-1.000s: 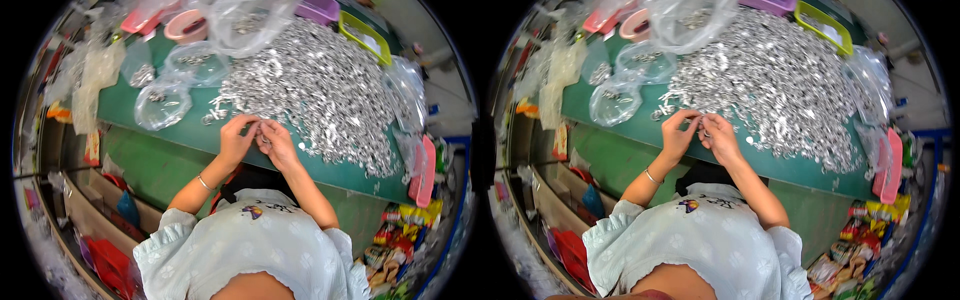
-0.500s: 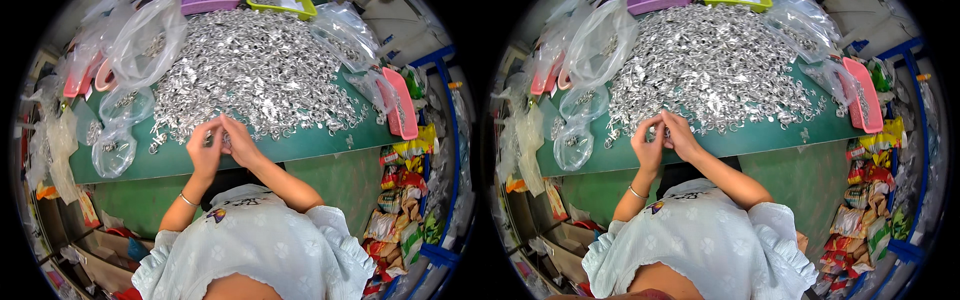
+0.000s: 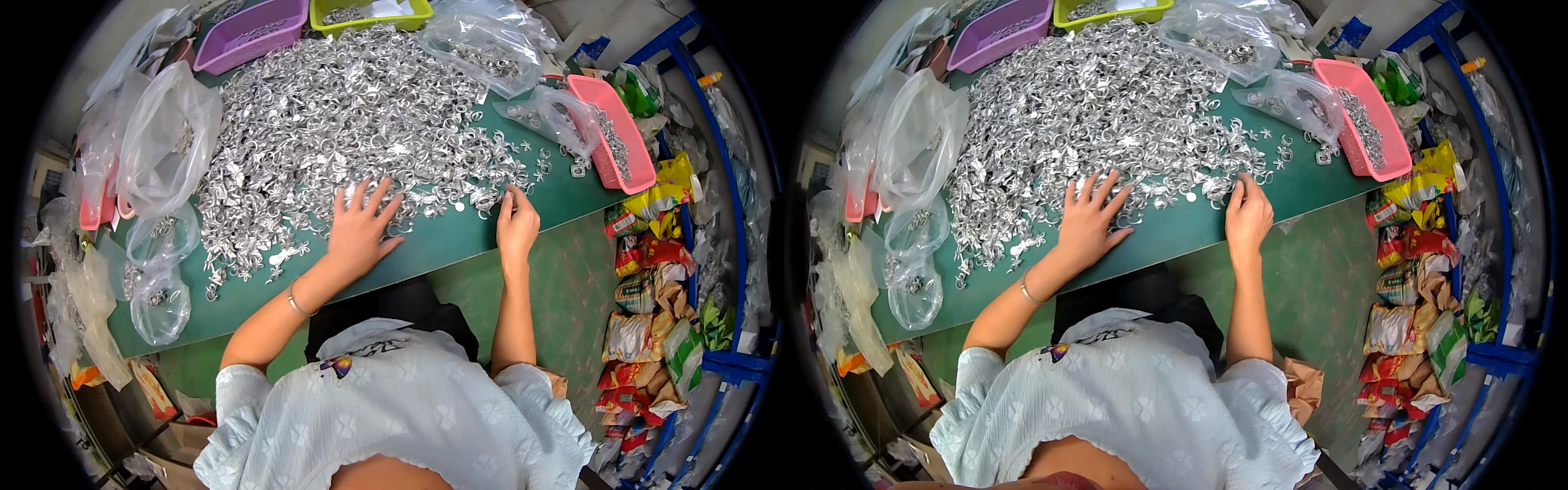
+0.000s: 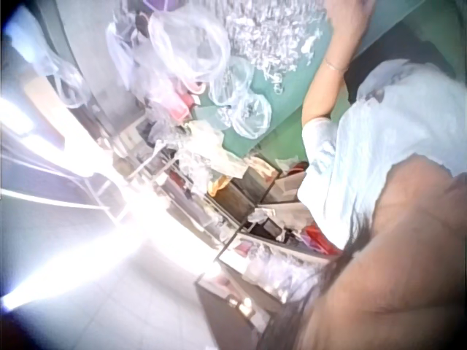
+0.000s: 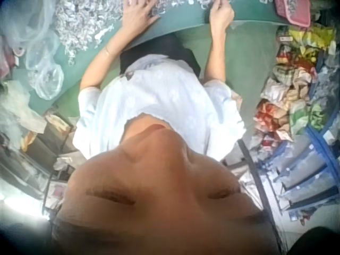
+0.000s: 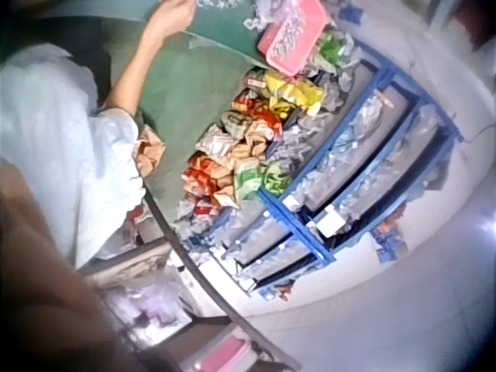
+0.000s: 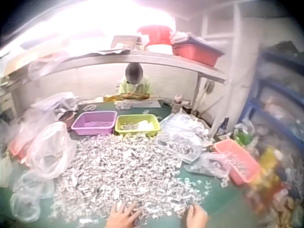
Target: The person sorts a large pile of small silver metal hardware pieces on a green table. They pick up individual items, separate them by type, and place them into clear plastic bags or small containers. The person occasionally reaches for more bags from a shelf above the table.
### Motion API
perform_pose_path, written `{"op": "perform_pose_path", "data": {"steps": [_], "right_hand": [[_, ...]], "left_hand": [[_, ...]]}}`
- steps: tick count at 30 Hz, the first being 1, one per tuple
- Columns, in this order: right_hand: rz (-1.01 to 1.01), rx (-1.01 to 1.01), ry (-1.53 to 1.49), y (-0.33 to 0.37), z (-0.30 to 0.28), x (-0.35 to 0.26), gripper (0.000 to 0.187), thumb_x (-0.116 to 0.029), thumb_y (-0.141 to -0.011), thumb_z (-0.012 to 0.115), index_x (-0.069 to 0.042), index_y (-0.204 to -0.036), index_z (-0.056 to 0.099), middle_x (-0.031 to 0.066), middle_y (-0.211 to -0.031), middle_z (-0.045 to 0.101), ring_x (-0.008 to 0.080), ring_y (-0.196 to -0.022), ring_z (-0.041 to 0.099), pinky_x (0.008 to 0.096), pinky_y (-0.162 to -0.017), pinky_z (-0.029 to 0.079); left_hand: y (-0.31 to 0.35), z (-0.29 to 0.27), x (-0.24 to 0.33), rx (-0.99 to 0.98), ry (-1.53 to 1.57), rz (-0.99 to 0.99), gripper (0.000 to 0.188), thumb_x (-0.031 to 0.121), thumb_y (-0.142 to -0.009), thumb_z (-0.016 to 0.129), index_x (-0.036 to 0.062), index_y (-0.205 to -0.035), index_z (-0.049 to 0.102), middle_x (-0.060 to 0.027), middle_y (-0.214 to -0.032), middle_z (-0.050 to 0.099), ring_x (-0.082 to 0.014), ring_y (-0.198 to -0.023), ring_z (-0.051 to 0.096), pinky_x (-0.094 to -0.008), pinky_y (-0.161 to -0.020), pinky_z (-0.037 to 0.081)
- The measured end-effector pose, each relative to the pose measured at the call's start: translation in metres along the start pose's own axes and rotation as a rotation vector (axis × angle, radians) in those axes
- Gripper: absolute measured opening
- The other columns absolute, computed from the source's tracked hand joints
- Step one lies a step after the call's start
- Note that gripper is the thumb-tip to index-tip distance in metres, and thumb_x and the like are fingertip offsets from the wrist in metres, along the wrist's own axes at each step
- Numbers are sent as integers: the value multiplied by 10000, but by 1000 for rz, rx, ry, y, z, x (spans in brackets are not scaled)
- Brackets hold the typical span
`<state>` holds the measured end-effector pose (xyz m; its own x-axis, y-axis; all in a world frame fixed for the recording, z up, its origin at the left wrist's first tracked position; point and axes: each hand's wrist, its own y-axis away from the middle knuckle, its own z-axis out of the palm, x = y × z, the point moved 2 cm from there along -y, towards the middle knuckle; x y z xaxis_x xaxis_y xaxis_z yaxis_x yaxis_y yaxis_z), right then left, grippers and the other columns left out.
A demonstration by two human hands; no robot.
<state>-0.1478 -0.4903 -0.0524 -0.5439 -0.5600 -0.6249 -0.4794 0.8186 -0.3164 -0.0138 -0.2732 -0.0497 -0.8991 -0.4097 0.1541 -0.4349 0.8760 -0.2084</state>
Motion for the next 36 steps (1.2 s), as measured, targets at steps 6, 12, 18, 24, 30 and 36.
{"op": "perform_pose_path", "data": {"steps": [6, 12, 18, 24, 30, 36], "right_hand": [[-207, -136, 41, 18, 27, -23, 192, -197, -889, 485, -39, -886, 593, 173, -830, 603, 386, -663, 594, 472, -566, 470], [-374, -288, -153, 64, 55, -70, 149, -145, -843, 566, -68, -970, 581, 110, -843, 572, 329, -607, 584, 414, -511, 461], [-657, -435, -221, 65, 67, -84, 191, -124, -804, 603, -87, -991, 584, 64, -810, 538, 268, -577, 587, 365, -475, 458], [-586, -363, -364, 13, 58, -67, 215, -100, -787, 638, -66, -997, 614, 74, -818, 595, 239, -567, 574, 337, -512, 463], [-215, -282, -635, -34, 36, -47, 155, -103, -810, 629, 1, -924, 643, 66, -663, 565, 111, -604, 500, 259, -567, 415], [-247, -493, 32, -5, 4, -26, 199, -198, -772, 677, -18, -851, 642, 125, -724, 615, 251, -592, 575, 356, -548, 435]], "left_hand": [[19, -2, -16, 96, 28, -80, 566, 259, -636, 697, 96, -1145, 508, -101, -1270, 425, -355, -1164, 376, -489, -922, 322], [44, 0, -34, 256, 49, -172, 508, 47, -609, 683, 89, -1084, 511, -122, -1128, 468, -352, -1084, 415, -464, -910, 330], [47, -3, -41, 367, 195, -374, 523, 13, -599, 685, 69, -1089, 512, -136, -1122, 457, -350, -1054, 421, -430, -884, 355], [41, -12, -48, 488, 240, -459, 506, -63, -628, 649, 19, -1092, 463, -178, -1108, 461, -358, -1032, 455, -395, -912, 370], [29, -13, -63, 628, 252, -517, 365, 9, -752, 637, -10, -1071, 460, -169, -1007, 499, -309, -946, 507, -360, -860, 397], [27, -17, -74, 673, 290, -589, 376, 58, -762, 668, -3, -1080, 477, -153, -1017, 515, -292, -934, 517, -346, -842, 407]]}}
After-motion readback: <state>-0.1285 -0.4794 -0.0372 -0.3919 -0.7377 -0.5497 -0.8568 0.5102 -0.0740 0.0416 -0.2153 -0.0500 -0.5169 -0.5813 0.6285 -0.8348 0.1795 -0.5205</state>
